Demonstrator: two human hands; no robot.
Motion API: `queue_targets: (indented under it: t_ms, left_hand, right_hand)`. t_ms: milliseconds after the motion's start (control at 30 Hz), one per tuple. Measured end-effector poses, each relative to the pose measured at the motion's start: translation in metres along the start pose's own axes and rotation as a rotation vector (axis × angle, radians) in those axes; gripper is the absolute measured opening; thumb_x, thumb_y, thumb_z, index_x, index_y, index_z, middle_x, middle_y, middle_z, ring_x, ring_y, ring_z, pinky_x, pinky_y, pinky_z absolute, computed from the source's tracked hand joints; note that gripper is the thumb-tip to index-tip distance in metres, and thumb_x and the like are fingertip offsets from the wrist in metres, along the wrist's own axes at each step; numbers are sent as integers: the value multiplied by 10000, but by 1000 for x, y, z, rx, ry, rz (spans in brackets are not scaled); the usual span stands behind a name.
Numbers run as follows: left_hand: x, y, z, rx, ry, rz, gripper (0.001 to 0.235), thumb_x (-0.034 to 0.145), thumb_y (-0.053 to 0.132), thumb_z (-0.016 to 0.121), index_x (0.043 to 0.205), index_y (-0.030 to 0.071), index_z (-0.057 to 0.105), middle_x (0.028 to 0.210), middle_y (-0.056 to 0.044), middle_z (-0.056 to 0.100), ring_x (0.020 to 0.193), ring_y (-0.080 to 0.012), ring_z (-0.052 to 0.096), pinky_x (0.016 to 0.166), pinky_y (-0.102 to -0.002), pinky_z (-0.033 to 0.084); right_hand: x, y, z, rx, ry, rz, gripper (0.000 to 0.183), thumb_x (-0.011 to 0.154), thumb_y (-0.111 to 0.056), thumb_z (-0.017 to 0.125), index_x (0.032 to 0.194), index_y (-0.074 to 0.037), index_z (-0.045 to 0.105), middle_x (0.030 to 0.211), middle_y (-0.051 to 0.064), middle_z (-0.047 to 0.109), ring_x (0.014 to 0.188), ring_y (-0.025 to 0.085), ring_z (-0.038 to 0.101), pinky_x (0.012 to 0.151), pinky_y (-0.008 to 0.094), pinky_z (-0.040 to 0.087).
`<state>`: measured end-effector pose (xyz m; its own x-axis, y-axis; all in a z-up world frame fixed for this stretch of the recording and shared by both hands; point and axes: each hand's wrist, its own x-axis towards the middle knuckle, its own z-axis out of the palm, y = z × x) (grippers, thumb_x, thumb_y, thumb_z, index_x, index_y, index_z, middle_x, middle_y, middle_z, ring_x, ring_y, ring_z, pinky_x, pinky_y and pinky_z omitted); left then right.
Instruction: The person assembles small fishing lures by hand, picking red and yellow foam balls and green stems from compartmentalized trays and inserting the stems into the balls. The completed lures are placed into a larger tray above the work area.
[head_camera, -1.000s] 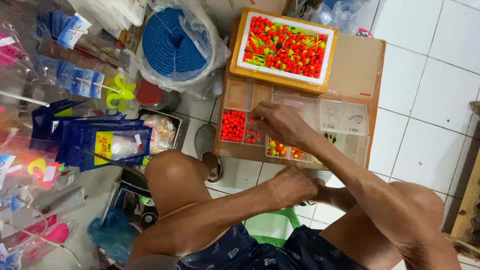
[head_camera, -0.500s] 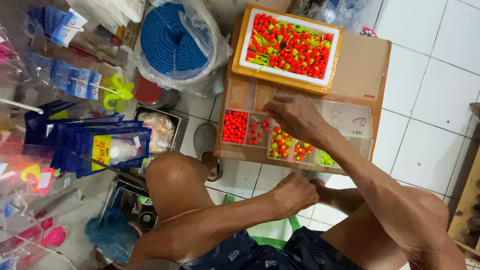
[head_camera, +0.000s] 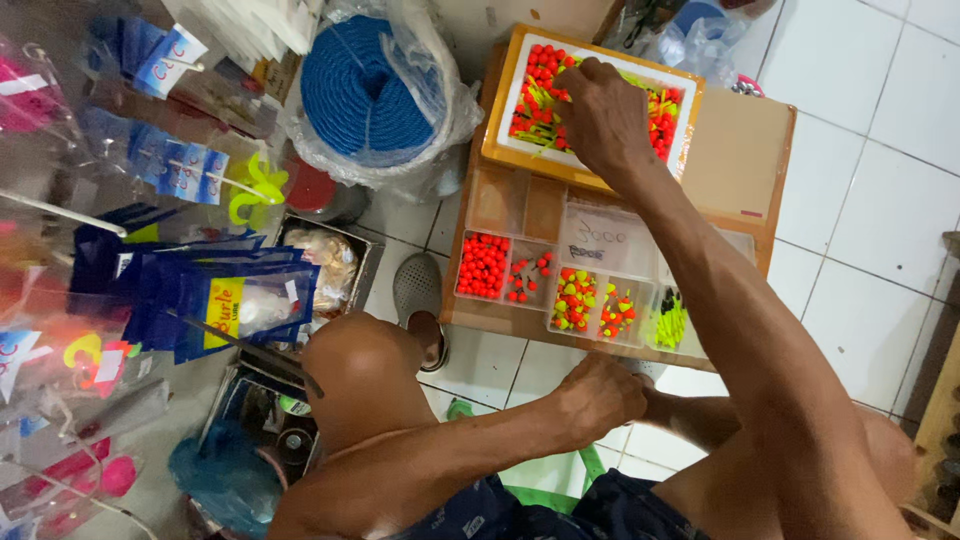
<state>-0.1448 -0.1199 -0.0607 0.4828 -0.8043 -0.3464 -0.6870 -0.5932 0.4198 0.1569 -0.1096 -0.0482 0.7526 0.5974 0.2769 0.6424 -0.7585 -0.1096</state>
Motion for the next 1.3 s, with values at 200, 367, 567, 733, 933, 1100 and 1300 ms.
queue_targets:
  t_ms: [200,367,567,733,933,1100,1300]
  left_hand:
    - [1,0,-20,-27,-152,-30,219,825,58,738,970,220,764,932,87,771,761,-200,752,488,-342,534]
    - [7,1,12,-10,-10,-23,226,878,30,675,830,245,729,813,117,742,674,-145,699,469,-321,423]
    - [32,2,20,-23,-199,-34,230,815,77,764,966,250,754,940,115,777,749,-165,761,435,-352,532]
    - [1,1,-5,52,-113,-43,325,896,121,706,1199,238,681,912,143,759,745,-170,747,490,-323,523]
    - [-2,-3,-6,45,-54,-50,303,856,53,730,712,315,676,749,173,708,673,-127,702,447,-321,455]
    - [-12,-15,-26,106,137,-88,176,901,185,717,871,351,766,860,99,763,784,-183,737,588,-365,503]
    - [4,-41,-24,166,308,-255,120,860,144,710,867,258,748,798,78,723,745,-187,732,536,-386,506]
  right_hand:
    - [9,-7,19,-105,-85,-50,193,897,-164,774,1046,-102,667,989,129,555,853,420,624,414,557,455]
    - [5,-1,18,-89,-125,-132,118,904,5,658,1013,-40,658,958,151,532,741,431,601,401,534,412]
    - [3,-5,-2,-97,-283,-81,197,954,-135,724,1090,-30,627,1057,175,569,876,431,638,504,561,514]
    - [0,-3,-2,-28,-275,-79,210,927,-22,661,1135,1,646,1056,211,617,828,452,665,551,558,538]
    - [-3,7,7,170,-146,-46,104,978,-25,625,1032,53,667,933,218,590,700,447,576,511,530,424]
    - [-4,33,23,443,-15,-11,183,820,9,791,984,14,713,929,205,648,685,363,606,554,435,441]
    - [-4,39,2,559,-119,237,196,878,-174,844,977,-52,727,846,80,690,722,197,589,579,363,430]
